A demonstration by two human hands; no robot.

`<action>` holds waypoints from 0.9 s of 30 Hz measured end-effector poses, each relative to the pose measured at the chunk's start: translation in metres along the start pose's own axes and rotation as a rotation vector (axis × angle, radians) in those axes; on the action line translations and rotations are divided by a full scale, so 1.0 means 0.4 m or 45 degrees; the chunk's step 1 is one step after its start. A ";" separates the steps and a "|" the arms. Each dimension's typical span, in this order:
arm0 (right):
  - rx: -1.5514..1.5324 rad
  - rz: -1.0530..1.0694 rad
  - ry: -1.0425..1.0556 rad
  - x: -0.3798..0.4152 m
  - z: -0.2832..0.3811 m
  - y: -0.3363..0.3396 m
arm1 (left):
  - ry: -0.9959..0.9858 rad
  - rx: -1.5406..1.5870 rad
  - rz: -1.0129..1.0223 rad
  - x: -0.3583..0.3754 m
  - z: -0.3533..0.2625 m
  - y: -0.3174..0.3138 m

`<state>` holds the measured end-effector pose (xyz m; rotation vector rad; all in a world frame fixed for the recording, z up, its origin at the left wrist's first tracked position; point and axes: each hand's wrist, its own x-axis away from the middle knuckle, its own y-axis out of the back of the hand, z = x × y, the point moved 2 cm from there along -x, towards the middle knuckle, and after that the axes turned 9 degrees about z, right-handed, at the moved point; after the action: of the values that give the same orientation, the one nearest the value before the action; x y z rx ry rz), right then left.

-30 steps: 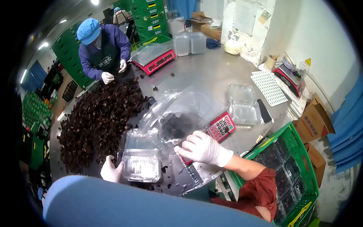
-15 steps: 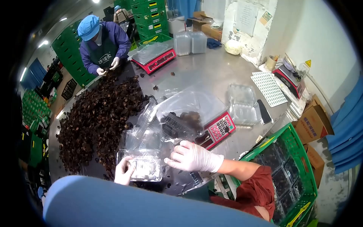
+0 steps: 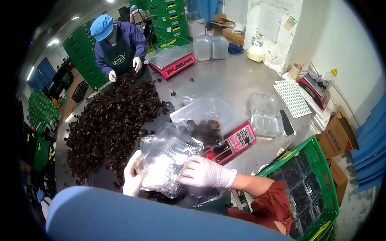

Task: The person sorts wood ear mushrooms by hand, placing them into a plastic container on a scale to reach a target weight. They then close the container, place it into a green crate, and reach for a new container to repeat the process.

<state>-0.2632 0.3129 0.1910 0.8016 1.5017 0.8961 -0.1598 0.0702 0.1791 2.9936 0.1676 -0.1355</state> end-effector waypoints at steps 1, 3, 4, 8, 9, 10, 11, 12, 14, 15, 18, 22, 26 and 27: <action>0.068 -0.026 -0.033 0.006 -0.002 -0.004 | -0.026 -0.181 0.058 0.002 -0.017 0.001; 0.089 -0.221 -0.087 0.005 -0.009 0.018 | -0.137 -0.240 0.138 0.004 -0.004 0.024; 0.178 -0.324 -0.178 0.022 -0.012 0.012 | -0.065 -0.082 0.104 0.017 0.006 0.035; -0.731 -0.782 -0.932 0.041 -0.043 -0.009 | -0.159 0.225 0.084 0.022 0.000 0.030; -1.322 -0.957 -0.918 0.035 -0.057 -0.025 | -0.181 0.193 0.148 0.024 0.021 0.044; -1.776 -0.844 -0.989 0.051 -0.075 -0.033 | -0.205 0.162 0.213 0.026 0.042 0.058; -2.230 -0.703 -1.040 0.067 -0.081 -0.034 | -0.172 0.195 0.311 0.029 0.024 0.058; -2.356 -0.770 -0.879 0.069 -0.075 -0.026 | -0.129 0.242 0.367 0.033 0.013 0.057; -2.573 -0.757 -0.823 0.080 -0.072 -0.015 | -0.014 0.264 0.437 0.044 -0.001 0.059; -2.692 -0.746 -0.802 0.092 -0.075 -0.021 | 0.055 0.237 0.454 0.048 -0.006 0.063; -2.542 -0.580 -0.956 0.120 -0.066 -0.053 | 0.049 0.182 0.557 0.041 -0.006 0.072; -2.636 -0.339 -1.037 0.138 -0.040 -0.047 | 0.050 0.130 0.532 0.051 -0.004 0.066; -2.375 -0.150 -1.252 0.169 -0.026 -0.041 | -0.048 -0.209 0.652 0.028 -0.031 0.067; -2.397 -0.140 -1.259 0.172 -0.021 -0.039 | -0.049 -0.330 0.714 0.021 -0.042 0.068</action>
<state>-0.2791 0.3649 0.1454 -0.3202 -0.4300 1.0986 -0.1468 0.0468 0.1985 2.6545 -0.6044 -0.0988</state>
